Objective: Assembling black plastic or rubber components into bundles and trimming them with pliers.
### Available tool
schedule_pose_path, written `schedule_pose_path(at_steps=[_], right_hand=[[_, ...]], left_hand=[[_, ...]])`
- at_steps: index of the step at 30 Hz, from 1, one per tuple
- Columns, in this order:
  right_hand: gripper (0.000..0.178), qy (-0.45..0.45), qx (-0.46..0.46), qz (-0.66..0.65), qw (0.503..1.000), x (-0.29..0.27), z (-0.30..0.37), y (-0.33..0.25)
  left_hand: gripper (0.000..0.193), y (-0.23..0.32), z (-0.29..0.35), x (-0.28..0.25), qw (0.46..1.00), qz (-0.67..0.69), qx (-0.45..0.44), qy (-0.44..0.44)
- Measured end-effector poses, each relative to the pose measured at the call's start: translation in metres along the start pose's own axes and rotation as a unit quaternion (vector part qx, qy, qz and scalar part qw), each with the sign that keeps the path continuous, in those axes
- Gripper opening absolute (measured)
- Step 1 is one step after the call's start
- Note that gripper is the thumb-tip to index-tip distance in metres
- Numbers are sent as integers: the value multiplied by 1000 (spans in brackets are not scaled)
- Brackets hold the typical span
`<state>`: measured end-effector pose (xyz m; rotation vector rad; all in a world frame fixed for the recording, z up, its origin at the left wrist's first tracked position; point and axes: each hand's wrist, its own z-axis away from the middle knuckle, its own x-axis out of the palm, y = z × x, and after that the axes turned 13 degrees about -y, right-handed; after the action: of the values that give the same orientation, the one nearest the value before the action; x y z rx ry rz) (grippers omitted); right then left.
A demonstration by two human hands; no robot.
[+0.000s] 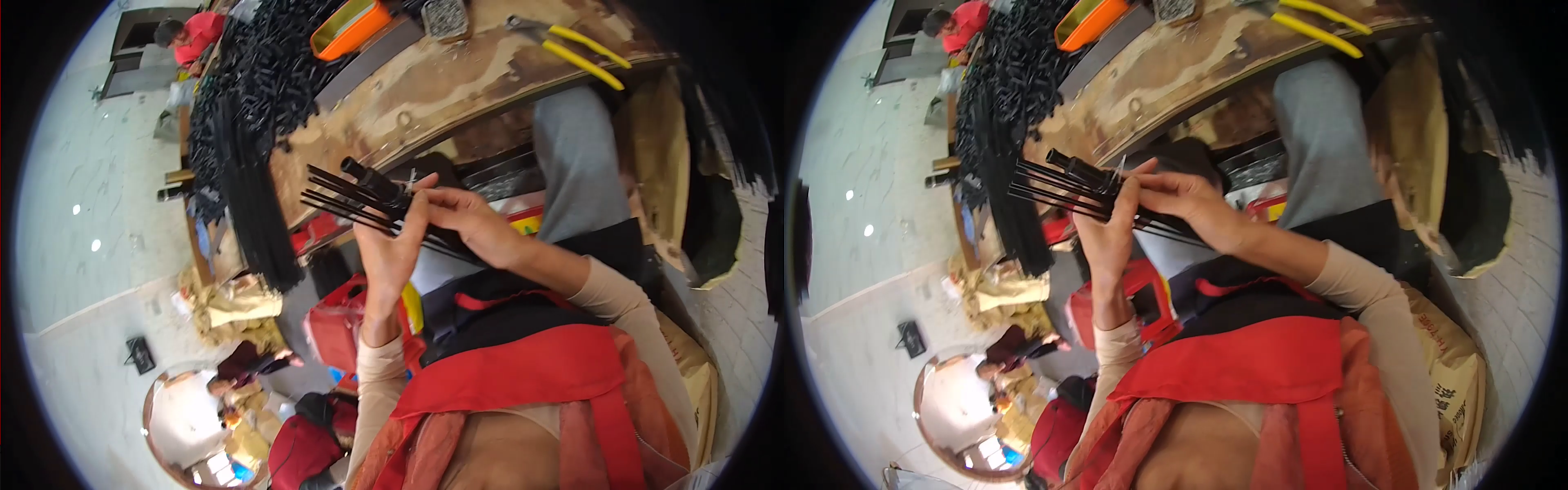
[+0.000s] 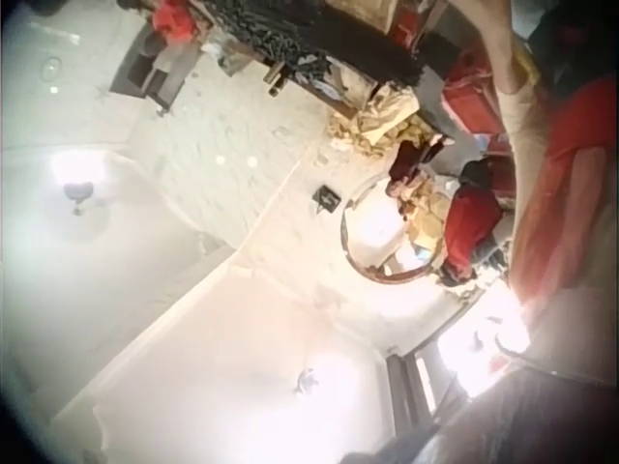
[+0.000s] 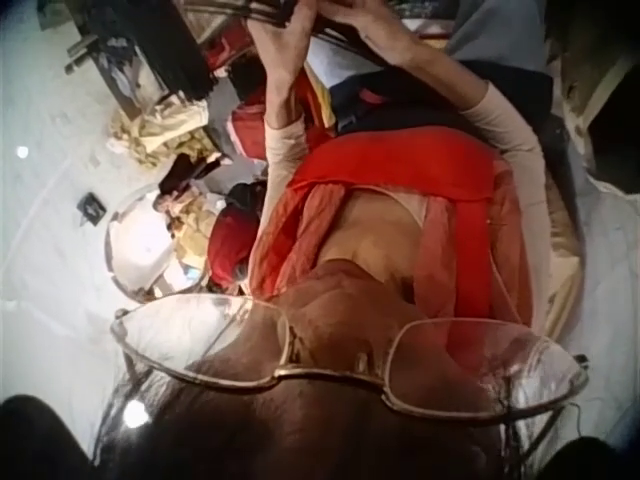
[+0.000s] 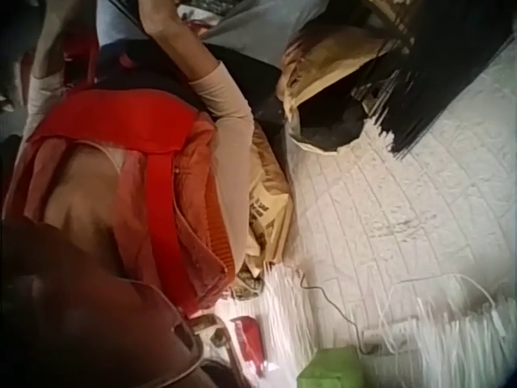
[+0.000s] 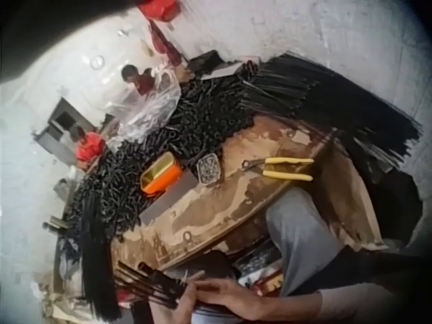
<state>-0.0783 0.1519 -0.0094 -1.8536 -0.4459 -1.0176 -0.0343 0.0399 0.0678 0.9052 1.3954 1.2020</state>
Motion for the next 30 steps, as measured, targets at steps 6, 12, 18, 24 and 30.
schedule_pose_path(at_steps=[6,12,18,24,30], right_hand=[[28,61,-142,692,705,-46,28,-53],[43,244,-22,909,338,-99,18,-187],[33,220,-80,606,760,-96,27,-179],[30,64,311,332,888,10,57,-150],[33,-74,181,688,699,23,61,-133]], left_hand=[[18,2,7,0,995,-62,16,-70],[14,-2,17,16,993,28,62,-97],[15,-33,26,15,944,282,36,-168],[32,-37,30,21,916,372,61,-139],[26,-21,33,26,921,381,33,-68]])
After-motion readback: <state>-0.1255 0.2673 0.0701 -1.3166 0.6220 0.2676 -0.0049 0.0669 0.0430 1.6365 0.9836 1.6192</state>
